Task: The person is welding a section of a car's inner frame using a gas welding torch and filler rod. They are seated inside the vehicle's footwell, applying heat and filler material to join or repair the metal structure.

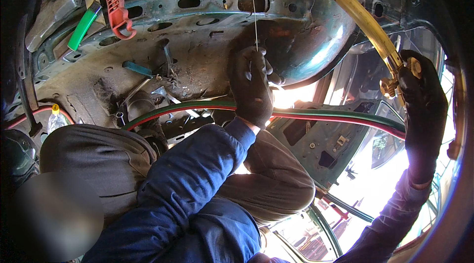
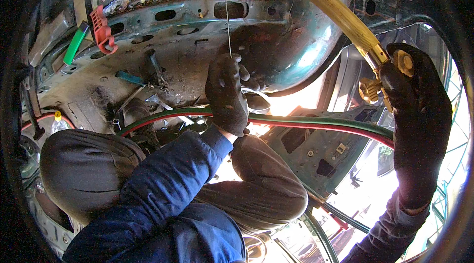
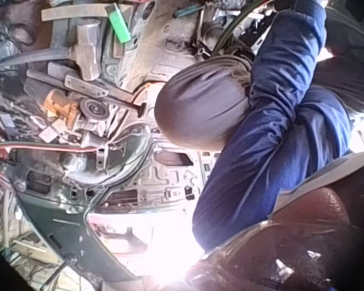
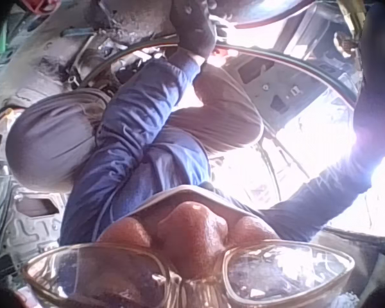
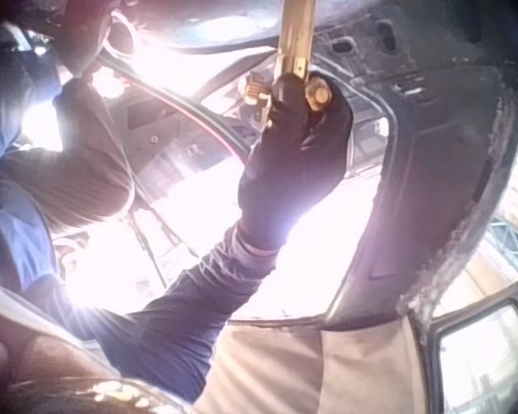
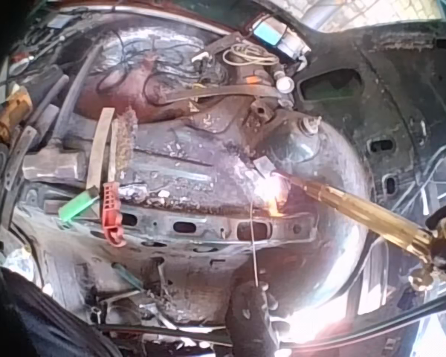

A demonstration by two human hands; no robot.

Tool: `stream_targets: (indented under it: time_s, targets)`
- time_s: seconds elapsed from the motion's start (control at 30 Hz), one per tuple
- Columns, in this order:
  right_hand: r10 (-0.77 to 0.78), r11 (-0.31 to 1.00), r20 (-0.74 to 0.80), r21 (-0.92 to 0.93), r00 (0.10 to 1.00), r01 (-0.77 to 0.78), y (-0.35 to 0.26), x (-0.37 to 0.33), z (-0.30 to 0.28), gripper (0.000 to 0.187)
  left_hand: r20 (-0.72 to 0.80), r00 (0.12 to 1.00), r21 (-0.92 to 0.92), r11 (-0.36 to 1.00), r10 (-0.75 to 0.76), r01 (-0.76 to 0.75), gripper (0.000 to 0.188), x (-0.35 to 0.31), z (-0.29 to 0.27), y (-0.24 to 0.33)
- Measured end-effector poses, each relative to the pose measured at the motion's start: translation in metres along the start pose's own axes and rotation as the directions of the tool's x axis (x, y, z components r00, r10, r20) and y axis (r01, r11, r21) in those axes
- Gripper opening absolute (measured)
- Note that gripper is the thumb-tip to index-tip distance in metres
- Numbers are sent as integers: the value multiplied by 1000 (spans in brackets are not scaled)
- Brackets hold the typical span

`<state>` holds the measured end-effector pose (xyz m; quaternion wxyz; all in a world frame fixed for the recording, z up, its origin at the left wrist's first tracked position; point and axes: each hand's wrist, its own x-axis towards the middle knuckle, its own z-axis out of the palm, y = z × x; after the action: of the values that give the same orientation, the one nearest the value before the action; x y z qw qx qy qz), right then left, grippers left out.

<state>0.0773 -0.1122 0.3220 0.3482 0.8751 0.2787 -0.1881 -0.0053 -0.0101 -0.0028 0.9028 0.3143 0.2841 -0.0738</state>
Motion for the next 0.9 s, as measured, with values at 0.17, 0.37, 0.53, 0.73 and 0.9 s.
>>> stream_targets:
  time_s: [0.17,0.37,0.53,0.73,0.9]
  targets:
    - [45,999,-38,23,998,-44,-9,5,1,45,3,999,64,997,39,-39,24,0,-1,0]
    - [178,980,-5,93,984,-177,-13,5,5,36,-4,1000,-17,1000,-10,10,24,0,0,-1]
    - [313,906,22,291,949,-306,-13,5,5,29,12,1000,45,999,-22,21,35,0,-2,-2]
    - [434,803,87,414,896,-429,-24,14,0,33,-1,998,16,998,-56,56,28,0,-1,0]
    - [509,730,69,494,858,-472,-27,14,2,36,-8,999,9,999,-51,51,22,0,0,3]
